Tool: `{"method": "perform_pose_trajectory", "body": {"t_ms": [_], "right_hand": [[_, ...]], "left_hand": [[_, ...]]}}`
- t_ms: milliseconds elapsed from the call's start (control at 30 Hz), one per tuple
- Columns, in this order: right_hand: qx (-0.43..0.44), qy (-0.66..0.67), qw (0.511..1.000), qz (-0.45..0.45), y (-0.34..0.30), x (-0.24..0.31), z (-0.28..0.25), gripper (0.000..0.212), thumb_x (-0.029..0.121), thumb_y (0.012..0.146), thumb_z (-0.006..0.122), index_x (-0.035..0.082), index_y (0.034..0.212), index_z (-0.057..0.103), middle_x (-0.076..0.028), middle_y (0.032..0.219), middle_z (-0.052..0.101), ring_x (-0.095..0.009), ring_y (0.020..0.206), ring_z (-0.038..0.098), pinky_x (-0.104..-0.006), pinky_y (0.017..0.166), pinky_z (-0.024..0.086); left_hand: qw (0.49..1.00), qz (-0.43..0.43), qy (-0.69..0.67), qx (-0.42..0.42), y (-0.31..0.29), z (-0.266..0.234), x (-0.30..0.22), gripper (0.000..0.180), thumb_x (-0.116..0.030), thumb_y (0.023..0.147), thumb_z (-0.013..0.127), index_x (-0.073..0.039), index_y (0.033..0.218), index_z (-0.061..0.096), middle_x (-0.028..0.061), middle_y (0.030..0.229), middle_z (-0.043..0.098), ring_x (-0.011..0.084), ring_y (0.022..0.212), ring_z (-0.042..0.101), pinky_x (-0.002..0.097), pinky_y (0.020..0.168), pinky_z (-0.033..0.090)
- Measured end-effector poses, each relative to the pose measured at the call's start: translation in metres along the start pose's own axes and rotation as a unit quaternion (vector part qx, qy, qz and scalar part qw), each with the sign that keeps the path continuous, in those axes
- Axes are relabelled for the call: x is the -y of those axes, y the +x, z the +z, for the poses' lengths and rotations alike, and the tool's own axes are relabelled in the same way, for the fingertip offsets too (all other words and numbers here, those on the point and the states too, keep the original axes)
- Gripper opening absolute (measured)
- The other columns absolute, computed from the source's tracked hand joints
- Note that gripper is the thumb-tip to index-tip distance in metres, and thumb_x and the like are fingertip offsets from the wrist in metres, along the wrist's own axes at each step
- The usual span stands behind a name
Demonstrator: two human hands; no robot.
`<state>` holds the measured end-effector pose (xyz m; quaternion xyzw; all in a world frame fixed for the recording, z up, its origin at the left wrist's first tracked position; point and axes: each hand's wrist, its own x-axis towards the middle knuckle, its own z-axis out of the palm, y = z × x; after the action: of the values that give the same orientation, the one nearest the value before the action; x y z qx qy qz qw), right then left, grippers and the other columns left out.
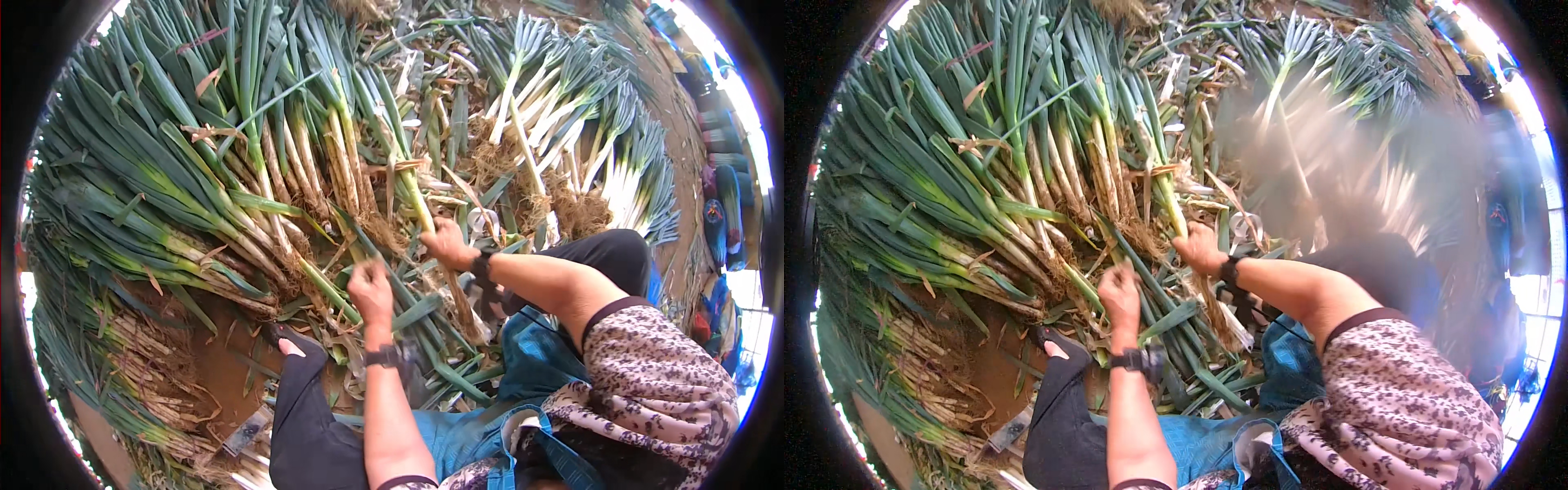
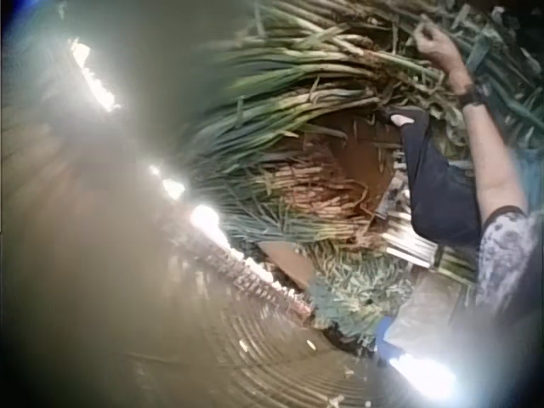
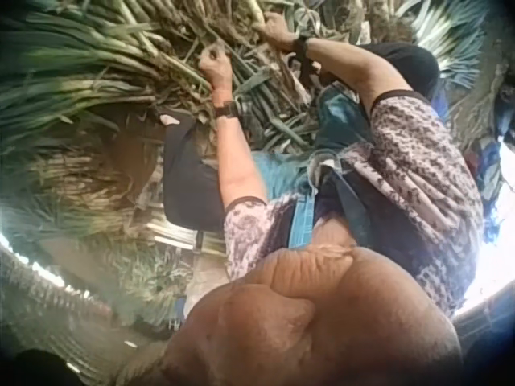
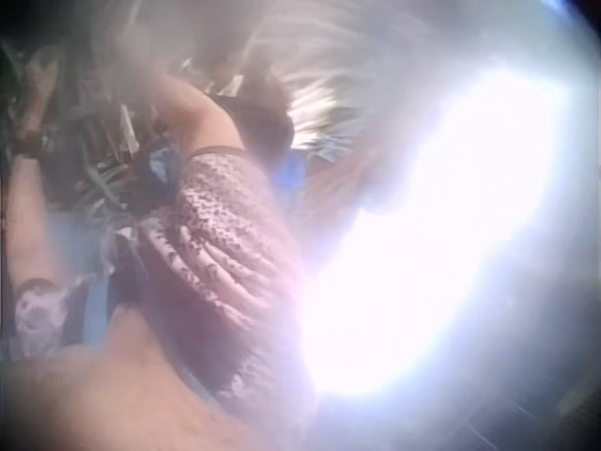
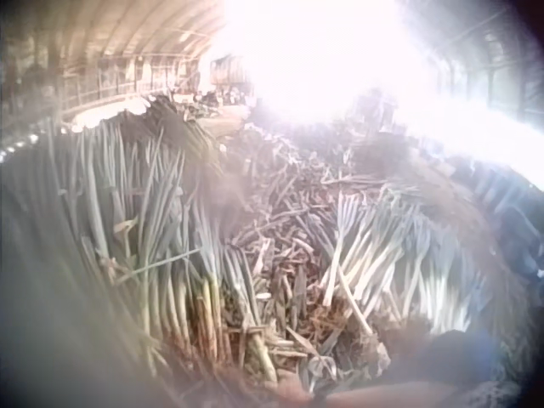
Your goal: The person cleans green onions by peeling away the outer dirty layers of the stalks by hand and pulling off roots.
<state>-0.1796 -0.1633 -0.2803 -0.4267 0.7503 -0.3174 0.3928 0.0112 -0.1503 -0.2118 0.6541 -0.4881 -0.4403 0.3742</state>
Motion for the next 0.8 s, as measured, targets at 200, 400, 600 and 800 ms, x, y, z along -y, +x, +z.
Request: {"method": "perform_pose_trajectory", "body": {"t_ms": [200, 400, 600, 800], "right_hand": [[0.057, -0.101, 0.992, -0.044, -0.160, 0.086, -0.083, 0.025, 0.021, 0.078, 0.058, -0.002, 0.084, 0.054, -0.029, 0.075, 0.060, -0.047, 0.072, 0.060, -0.0512, 0.068, 0.048], [0.163, -0.009, 0.985, -0.063, -0.227, 0.086, -0.120, 0.044, 0.039, 0.083, 0.071, -0.002, 0.088, 0.055, -0.021, 0.066, 0.055, -0.029, 0.062, 0.057, -0.0405, 0.057, 0.045], [0.017, -0.025, 0.993, -0.116, -0.124, 0.127, -0.116, 0.064, 0.055, 0.087, 0.059, -0.007, 0.099, 0.059, -0.026, 0.077, 0.063, -0.029, 0.076, 0.067, -0.0419, 0.065, 0.050], [0.073, 0.020, 0.997, -0.021, -0.117, 0.143, -0.106, 0.031, 0.024, 0.085, 0.058, -0.004, 0.072, 0.063, -0.018, 0.057, 0.058, -0.020, 0.052, 0.058, -0.0390, 0.056, 0.050]], "left_hand": [[0.995, -0.053, -0.052, 0.070, 0.035, 0.052, -0.073, 0.116, -0.045, 0.065, 0.086, 0.011, 0.143, 0.021, 0.0226, 0.129, 0.051, 0.0231, 0.119, 0.050, 0.0363, 0.098, 0.046], [0.940, -0.204, -0.272, 0.040, 0.020, 0.064, -0.061, 0.028, -0.027, 0.091, 0.065, 0.000, 0.099, 0.063, 0.0122, 0.082, 0.066, 0.0224, 0.069, 0.063, 0.0368, 0.065, 0.052], [0.873, -0.192, -0.444, 0.066, -0.006, 0.042, -0.127, 0.033, -0.031, 0.087, 0.070, 0.001, 0.091, 0.062, 0.0075, 0.086, 0.062, 0.0202, 0.073, 0.059, 0.0371, 0.063, 0.049], [0.882, -0.122, -0.456, 0.012, -0.019, 0.015, -0.137, 0.026, -0.025, 0.089, 0.068, -0.001, 0.097, 0.064, 0.0063, 0.089, 0.064, 0.0189, 0.077, 0.061, 0.0346, 0.065, 0.051]]}}
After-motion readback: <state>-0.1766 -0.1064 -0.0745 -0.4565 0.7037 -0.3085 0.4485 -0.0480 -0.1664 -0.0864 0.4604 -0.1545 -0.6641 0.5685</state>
